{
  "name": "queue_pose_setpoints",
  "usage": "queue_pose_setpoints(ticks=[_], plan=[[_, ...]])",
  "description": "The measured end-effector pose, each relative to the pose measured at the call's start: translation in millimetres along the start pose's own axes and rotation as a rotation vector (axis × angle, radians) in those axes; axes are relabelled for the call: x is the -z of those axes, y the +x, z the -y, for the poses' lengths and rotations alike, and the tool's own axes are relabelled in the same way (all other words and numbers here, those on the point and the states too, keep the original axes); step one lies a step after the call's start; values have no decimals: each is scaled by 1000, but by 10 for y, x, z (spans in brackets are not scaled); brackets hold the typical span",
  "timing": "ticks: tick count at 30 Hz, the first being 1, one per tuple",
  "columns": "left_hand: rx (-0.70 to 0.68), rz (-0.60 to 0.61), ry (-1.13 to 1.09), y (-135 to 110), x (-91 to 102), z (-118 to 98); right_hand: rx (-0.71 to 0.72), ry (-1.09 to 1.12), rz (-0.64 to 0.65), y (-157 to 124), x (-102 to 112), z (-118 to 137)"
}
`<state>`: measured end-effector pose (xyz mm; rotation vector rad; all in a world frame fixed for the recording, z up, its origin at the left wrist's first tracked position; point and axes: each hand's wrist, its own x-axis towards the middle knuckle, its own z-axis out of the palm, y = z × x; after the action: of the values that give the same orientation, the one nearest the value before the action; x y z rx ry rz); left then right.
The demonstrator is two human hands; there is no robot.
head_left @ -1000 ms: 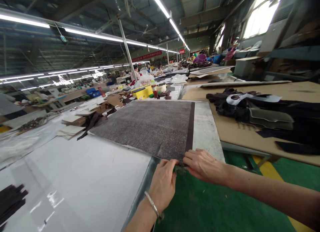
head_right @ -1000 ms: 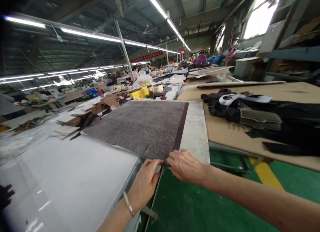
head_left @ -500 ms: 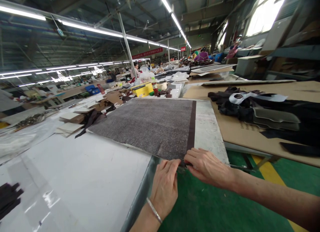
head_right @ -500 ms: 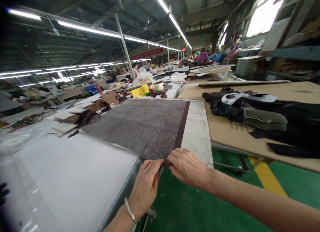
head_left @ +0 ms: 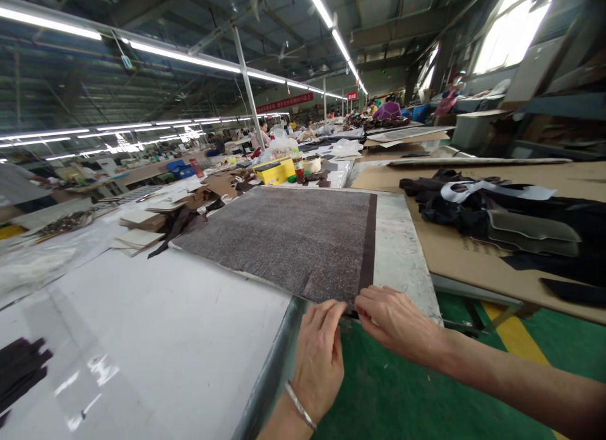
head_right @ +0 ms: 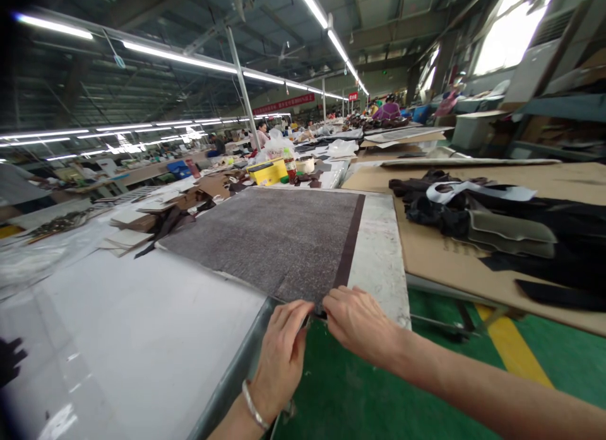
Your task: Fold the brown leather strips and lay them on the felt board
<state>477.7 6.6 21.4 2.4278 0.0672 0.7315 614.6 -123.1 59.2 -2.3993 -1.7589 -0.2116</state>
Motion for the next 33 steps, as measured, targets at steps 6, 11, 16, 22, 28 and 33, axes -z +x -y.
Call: queue_pose_setpoints(ticks=[6, 11, 16, 22, 28, 33], plan=[[-67, 114, 77, 15, -61, -12, -217, 346, 3, 26, 28, -35], [-54, 162, 185, 18, -35, -51, -309, 465, 16, 49, -46, -105], [-92, 176, 281, 21, -54, -94, -385, 512, 12, 42, 27, -287], [-64, 119, 342, 31, -113, -138, -382, 456, -45, 30, 219, -361], [-8, 120, 301, -42, -170, -118, -317, 392, -39, 34, 127, -292], [9, 101, 303, -120, -255, -63, -421, 284, -135, 173, 293, -752]])
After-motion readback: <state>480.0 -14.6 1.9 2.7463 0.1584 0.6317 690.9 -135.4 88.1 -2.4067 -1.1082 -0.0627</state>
